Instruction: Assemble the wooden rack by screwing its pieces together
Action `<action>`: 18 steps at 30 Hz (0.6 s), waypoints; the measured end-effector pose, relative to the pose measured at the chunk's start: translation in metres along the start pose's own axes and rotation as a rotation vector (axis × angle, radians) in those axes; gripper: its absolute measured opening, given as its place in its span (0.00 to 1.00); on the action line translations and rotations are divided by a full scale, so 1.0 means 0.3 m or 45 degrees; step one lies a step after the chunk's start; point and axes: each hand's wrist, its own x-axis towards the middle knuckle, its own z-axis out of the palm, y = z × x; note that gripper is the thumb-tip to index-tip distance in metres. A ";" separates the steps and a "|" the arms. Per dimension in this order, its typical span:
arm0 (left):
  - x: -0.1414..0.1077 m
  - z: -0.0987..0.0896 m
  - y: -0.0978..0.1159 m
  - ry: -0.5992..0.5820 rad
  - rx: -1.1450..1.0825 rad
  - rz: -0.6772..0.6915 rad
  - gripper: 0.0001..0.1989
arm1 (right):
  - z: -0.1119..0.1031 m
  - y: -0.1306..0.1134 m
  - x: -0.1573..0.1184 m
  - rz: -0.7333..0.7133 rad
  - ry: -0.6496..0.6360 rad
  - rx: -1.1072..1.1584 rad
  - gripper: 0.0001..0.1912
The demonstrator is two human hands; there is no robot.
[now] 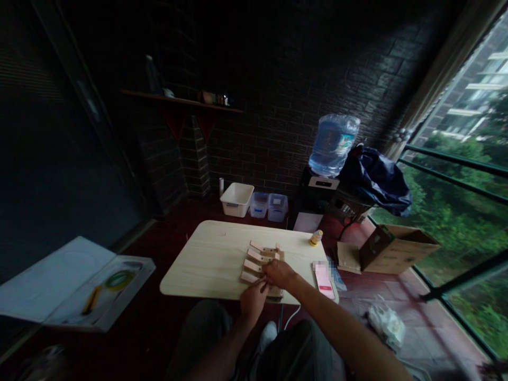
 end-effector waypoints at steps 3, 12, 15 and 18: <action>0.000 0.007 -0.007 0.016 0.017 0.015 0.12 | 0.008 0.001 0.009 0.043 0.006 0.027 0.12; 0.000 -0.004 -0.002 0.010 -0.052 0.001 0.13 | 0.061 0.037 -0.002 0.351 0.054 0.222 0.14; -0.001 -0.007 0.001 -0.006 -0.025 -0.001 0.13 | 0.074 0.031 -0.013 0.361 0.079 0.239 0.16; -0.001 -0.003 0.003 -0.008 -0.018 0.003 0.13 | 0.062 0.023 -0.018 0.238 0.061 0.203 0.16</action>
